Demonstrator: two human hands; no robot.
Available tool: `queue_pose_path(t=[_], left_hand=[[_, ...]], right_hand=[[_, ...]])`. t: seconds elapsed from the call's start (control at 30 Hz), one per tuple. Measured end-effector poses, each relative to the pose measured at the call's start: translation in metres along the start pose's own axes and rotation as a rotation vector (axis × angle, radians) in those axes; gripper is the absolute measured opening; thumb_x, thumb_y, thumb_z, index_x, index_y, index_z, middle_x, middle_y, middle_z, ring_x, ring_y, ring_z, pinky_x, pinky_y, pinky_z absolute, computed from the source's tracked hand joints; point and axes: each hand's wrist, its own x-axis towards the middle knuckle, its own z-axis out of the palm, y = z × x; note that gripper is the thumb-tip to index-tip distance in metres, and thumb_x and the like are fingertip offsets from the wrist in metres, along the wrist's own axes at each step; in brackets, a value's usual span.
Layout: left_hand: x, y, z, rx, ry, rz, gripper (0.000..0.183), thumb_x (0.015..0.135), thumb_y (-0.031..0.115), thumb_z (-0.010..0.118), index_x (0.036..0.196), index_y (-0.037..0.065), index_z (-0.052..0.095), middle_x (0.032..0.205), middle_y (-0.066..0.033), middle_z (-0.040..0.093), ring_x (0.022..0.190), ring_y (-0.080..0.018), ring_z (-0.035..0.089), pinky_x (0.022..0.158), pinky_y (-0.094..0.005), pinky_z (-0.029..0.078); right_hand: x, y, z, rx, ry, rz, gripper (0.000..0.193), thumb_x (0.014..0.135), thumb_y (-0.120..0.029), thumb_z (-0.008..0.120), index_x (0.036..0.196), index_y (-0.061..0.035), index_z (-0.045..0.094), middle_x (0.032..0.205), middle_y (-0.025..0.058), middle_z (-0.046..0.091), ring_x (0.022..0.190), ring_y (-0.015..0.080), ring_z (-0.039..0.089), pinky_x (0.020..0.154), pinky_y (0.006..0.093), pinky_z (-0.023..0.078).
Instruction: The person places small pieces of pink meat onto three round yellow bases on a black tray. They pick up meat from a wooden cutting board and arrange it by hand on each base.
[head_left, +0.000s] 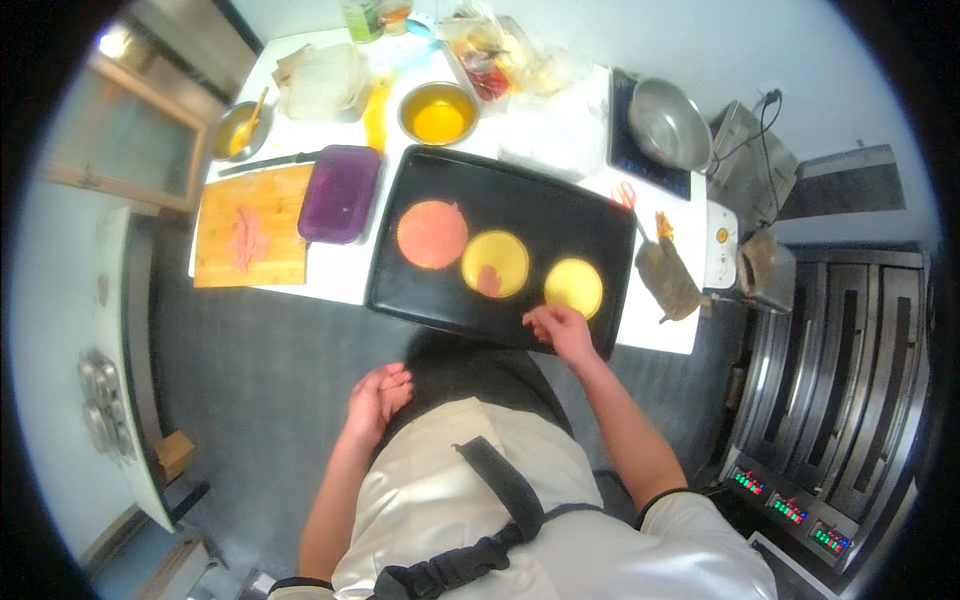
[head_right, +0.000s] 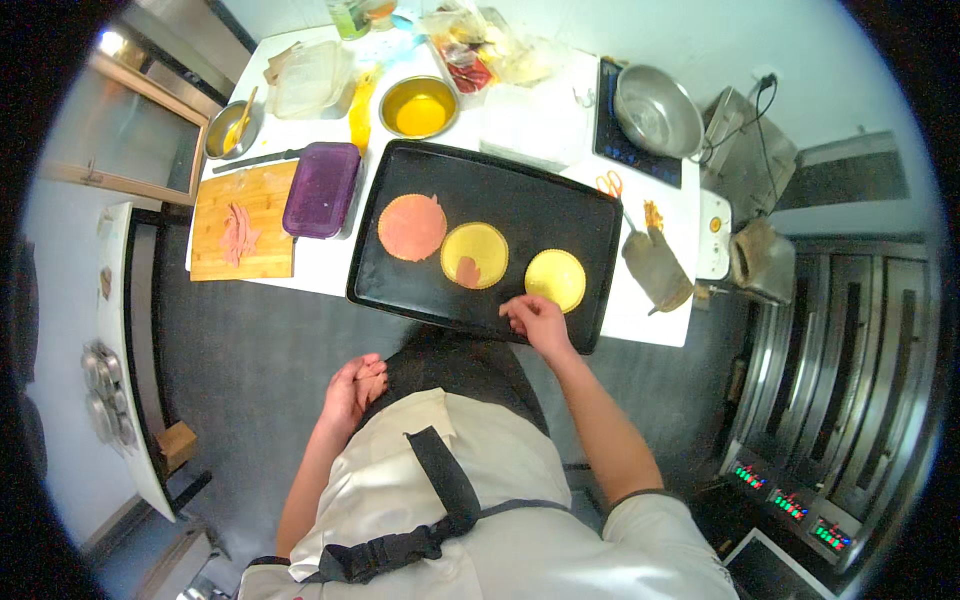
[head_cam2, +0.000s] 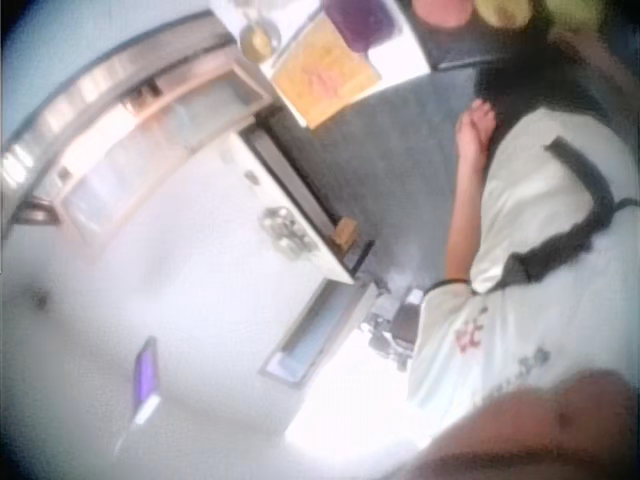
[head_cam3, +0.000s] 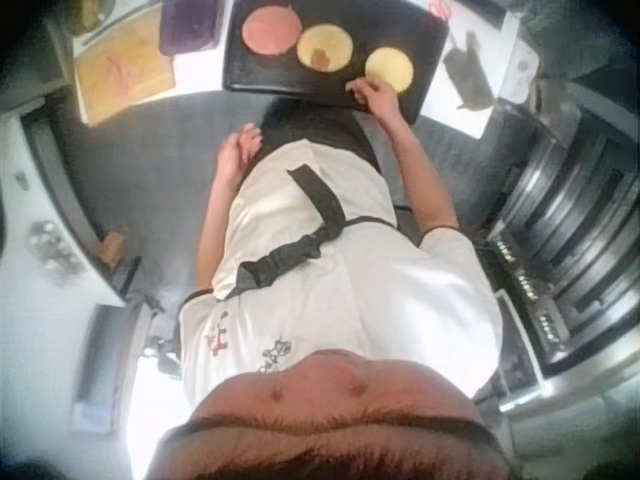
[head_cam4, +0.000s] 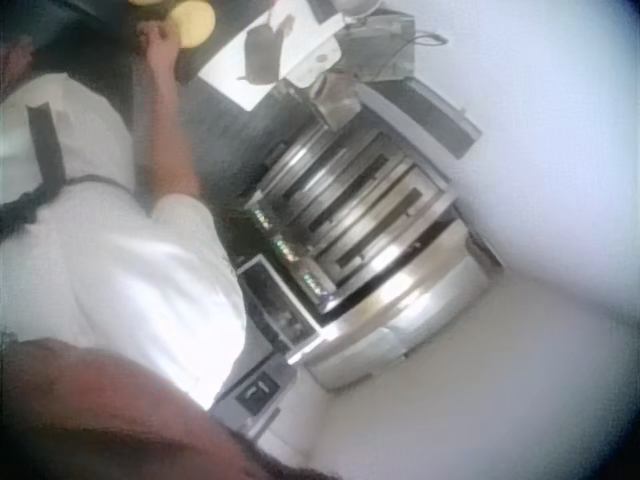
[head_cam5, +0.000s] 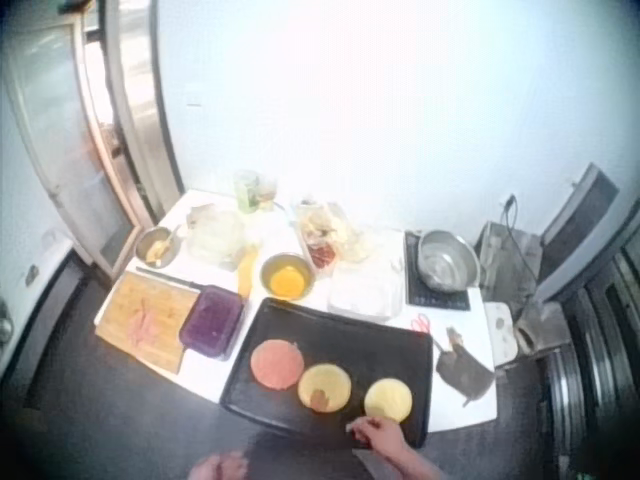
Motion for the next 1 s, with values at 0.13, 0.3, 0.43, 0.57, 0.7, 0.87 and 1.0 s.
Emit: queue_pose_path(t=[0.13, 0.3, 0.43, 0.57, 0.7, 0.87, 1.0], left_hand=[[0.002, 0.012, 0.059, 0.037, -0.006, 0.005, 0.04, 0.114, 0.031, 0.058, 0.135, -0.002, 0.067, 0.12, -0.0154, 0.077, 0.102, -0.0246, 0.077, 0.094, -0.0346, 0.062], [-0.003, 0.022, 0.094, 0.066, -0.043, -0.023, 0.04, 0.116, 0.031, 0.056, 0.136, -0.001, 0.067, 0.119, -0.013, 0.078, 0.102, -0.0254, 0.077, 0.091, -0.0337, 0.062], [-0.004, 0.038, 0.097, 0.063, -0.009, -0.016, 0.038, 0.116, 0.03, 0.054, 0.136, 0.0, 0.066, 0.12, -0.0129, 0.077, 0.101, -0.0245, 0.076, 0.088, -0.0331, 0.061], [0.002, 0.053, 0.098, 0.064, 0.025, -0.007, 0.037, 0.117, 0.029, 0.053, 0.135, 0.0, 0.066, 0.12, -0.0131, 0.077, 0.101, -0.0245, 0.076, 0.088, -0.0335, 0.061], [0.008, 0.061, 0.103, 0.04, 0.003, -0.012, 0.037, 0.116, 0.029, 0.054, 0.136, 0.0, 0.067, 0.12, -0.0134, 0.077, 0.101, -0.0244, 0.076, 0.09, -0.0342, 0.061], [0.014, 0.07, 0.105, 0.079, 0.009, -0.03, 0.039, 0.114, 0.03, 0.056, 0.136, 0.0, 0.068, 0.119, -0.0138, 0.078, 0.101, -0.0255, 0.076, 0.092, -0.0365, 0.062], [0.019, 0.076, 0.103, 0.073, -0.005, -0.032, 0.039, 0.114, 0.031, 0.057, 0.135, 0.0, 0.069, 0.119, -0.0132, 0.078, 0.101, -0.0256, 0.076, 0.091, -0.0379, 0.063]], right_hand=[[0.049, -0.011, -0.003, -0.143, -0.106, -0.037, 0.021, 0.107, -0.019, 0.068, 0.103, -0.0016, 0.08, 0.094, 0.0011, 0.079, 0.08, 0.008, 0.066, 0.071, 0.0258, 0.054], [0.08, -0.016, 0.009, -0.245, -0.174, -0.046, 0.021, 0.097, -0.023, 0.079, 0.097, -0.0018, 0.081, 0.085, 0.0037, 0.079, 0.075, 0.0111, 0.072, 0.071, 0.0303, 0.057], [0.097, -0.009, 0.018, -0.361, -0.152, -0.076, 0.02, 0.096, -0.023, 0.079, 0.098, -0.0032, 0.082, 0.086, 0.008, 0.08, 0.076, 0.0182, 0.076, 0.073, 0.0345, 0.058], [0.102, -0.007, 0.019, -0.665, -0.006, -0.317, 0.022, 0.095, -0.028, 0.078, 0.101, -0.0075, 0.081, 0.097, 0.0112, 0.08, 0.091, 0.0296, 0.077, 0.078, 0.043, 0.059], [0.102, -0.013, 0.019, -0.747, 0.006, -0.342, 0.022, 0.095, -0.029, 0.077, 0.101, -0.0085, 0.08, 0.102, 0.0119, 0.078, 0.098, 0.0346, 0.075, 0.081, 0.0479, 0.059], [0.105, -0.016, 0.024, -0.809, 0.034, -0.364, 0.021, 0.093, -0.028, 0.078, 0.097, -0.0072, 0.079, 0.099, 0.0144, 0.076, 0.095, 0.0366, 0.073, 0.082, 0.0481, 0.057], [0.106, -0.017, 0.029, -0.859, 0.086, -0.33, 0.022, 0.093, -0.029, 0.079, 0.096, -0.0067, 0.077, 0.096, 0.0143, 0.075, 0.095, 0.0373, 0.072, 0.081, 0.0492, 0.056]])
